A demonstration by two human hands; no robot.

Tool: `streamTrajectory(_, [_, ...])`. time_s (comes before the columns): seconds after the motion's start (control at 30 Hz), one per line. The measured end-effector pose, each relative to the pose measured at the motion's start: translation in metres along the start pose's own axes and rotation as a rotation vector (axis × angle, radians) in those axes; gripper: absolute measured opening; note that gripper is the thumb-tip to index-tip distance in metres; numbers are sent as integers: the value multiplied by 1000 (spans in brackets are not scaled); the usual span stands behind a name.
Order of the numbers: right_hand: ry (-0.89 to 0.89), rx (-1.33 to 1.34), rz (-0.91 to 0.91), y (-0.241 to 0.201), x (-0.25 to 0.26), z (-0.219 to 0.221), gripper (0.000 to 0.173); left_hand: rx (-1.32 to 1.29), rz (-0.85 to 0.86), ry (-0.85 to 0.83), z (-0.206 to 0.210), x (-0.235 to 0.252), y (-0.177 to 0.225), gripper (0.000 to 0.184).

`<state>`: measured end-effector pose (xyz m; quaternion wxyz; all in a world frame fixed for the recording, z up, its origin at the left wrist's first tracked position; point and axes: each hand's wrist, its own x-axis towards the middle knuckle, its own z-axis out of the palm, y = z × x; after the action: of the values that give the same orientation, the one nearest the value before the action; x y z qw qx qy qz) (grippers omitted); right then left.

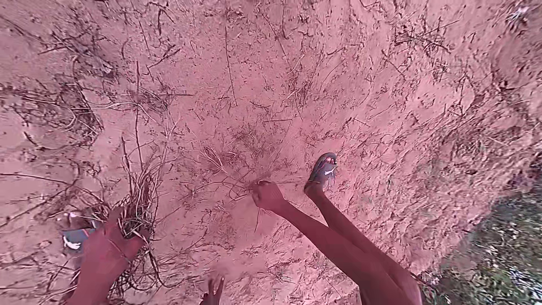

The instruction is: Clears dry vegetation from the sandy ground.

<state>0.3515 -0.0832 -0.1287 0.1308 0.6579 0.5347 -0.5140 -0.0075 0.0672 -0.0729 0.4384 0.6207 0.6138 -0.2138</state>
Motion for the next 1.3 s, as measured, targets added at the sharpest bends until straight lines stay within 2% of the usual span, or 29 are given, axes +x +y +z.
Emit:
streamTrajectory(0.07, [572,-103,92,52,42,-59,33,-28,9,7,1,2,-8,82])
streamTrajectory(0.1, [763,-149,187,72,60,-96,32,-43,12,17,-2,1,-8,84])
streamTrajectory(0.13, [876,-154,324,84,79,-137,34,-69,6,29,-7,2,-4,83])
streamTrajectory(0.2, [950,-2,595,96,108,-210,44,-138,-24,36,-18,4,13,85])
streamTrajectory(0.23, [968,134,675,100,120,-233,50,-175,-29,39,-23,5,22,86])
streamTrajectory(0.3, [947,381,710,100,144,-245,65,-226,-48,45,-32,2,41,82])
streamTrajectory(0.37, [898,414,697,94,157,-221,89,-239,-47,64,-36,-1,56,76])
streamTrajectory(0.4, [893,381,698,90,158,-202,92,-244,-34,65,-36,-3,62,76])
streamTrajectory(0.43, [889,339,674,86,160,-184,87,-246,-6,78,-34,-4,66,78])
streamTrajectory(0.53, [747,231,492,67,146,-121,43,-200,52,91,-26,-4,64,79])
streamTrajectory(0.6, [508,121,305,43,123,-78,30,-134,60,73,-21,-3,59,74])
streamTrajectory(0.73, [-280,25,69,-25,60,20,37,-67,-11,9,-20,2,43,70])
streamTrajectory(0.77, [-441,2,25,-41,47,40,39,-40,-33,0,-21,3,39,72])
streamTrajectory(0.8, [-493,8,-22,-52,35,56,39,-15,-56,-12,-24,4,34,74])
streamTrajectory(0.83, [-431,41,-25,-60,26,63,38,-1,-68,-14,-28,5,29,75])
streamTrajectory(0.87, [-272,96,22,-64,23,61,35,-5,-83,-10,-32,6,23,75])
streamTrajectory(0.97, [404,217,257,-53,41,24,26,-70,-106,28,-39,5,4,74])
streamTrajectory(1.0, [538,227,344,-47,54,4,29,-79,-108,42,-42,5,1,74])
streamTrajectory(1.03, [597,256,408,-44,70,-13,34,-84,-110,51,-48,4,-2,76])
streamTrajectory(1.07, [597,300,433,-40,87,-24,49,-92,-111,56,-53,2,-3,76])
streamTrajectory(1.13, [413,378,463,-40,127,-27,90,-113,-90,65,-59,-3,-8,77])
streamTrajectory(1.17, [300,352,480,-45,143,-18,105,-127,-83,60,-61,-7,-9,78])
streamTrajectory(1.2, [230,283,490,-53,155,-8,109,-134,-68,59,-62,-8,-7,76])
streamTrajectory(1.23, [217,210,493,-60,163,4,107,-139,-52,64,-65,-9,-5,74])
streamTrajectory(1.27, [226,160,494,-64,162,17,98,-137,-39,73,-67,-11,-2,71])
streamTrajectory(1.3, [244,130,469,-68,155,28,80,-141,-40,79,-69,-12,3,71])
